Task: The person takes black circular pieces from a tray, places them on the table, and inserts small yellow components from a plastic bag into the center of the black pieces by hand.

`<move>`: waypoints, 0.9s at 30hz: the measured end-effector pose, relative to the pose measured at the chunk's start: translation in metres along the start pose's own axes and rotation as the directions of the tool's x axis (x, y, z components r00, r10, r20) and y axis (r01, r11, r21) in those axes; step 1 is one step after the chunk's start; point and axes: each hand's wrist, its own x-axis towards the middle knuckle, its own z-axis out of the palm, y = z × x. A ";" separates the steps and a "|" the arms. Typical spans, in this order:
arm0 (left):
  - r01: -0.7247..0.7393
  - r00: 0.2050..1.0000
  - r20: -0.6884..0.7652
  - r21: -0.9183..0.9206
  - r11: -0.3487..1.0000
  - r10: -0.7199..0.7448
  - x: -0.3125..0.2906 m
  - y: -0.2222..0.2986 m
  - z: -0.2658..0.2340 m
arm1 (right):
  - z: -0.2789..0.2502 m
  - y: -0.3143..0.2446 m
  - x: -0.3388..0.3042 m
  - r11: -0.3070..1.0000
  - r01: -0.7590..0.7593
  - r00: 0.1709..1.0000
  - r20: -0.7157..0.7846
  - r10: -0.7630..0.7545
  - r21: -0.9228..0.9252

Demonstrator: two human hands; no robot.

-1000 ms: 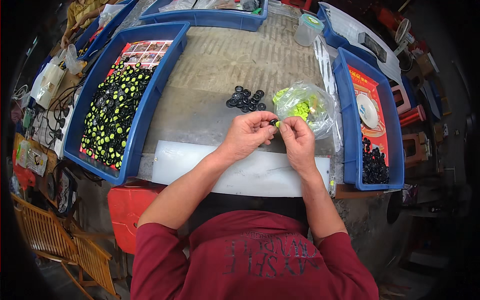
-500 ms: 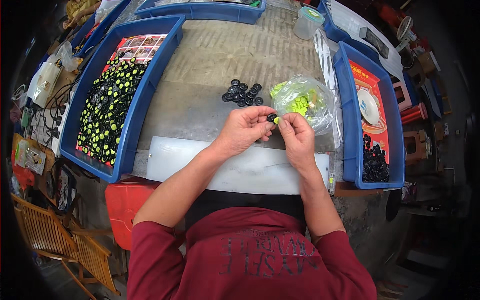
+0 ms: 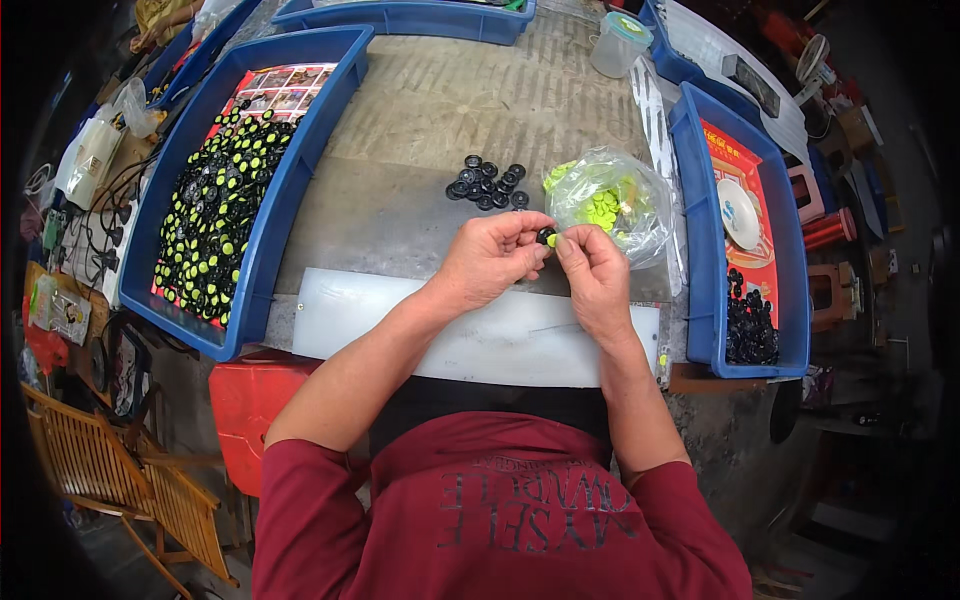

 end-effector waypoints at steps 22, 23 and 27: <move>-0.035 0.999 -0.014 0.176 0.984 0.038 0.000 -0.004 -0.001 | -0.001 -0.008 0.000 0.991 0.030 0.999 0.023 -0.027 -0.131; -0.035 0.999 -0.014 0.175 0.984 0.038 0.000 -0.004 0.000 | -0.001 -0.009 0.000 0.989 0.028 0.999 0.026 -0.024 -0.148; -0.054 0.998 -0.023 0.229 0.972 0.061 0.000 -0.006 0.000 | 0.000 -0.008 -0.001 0.990 0.026 1.000 0.020 -0.023 -0.142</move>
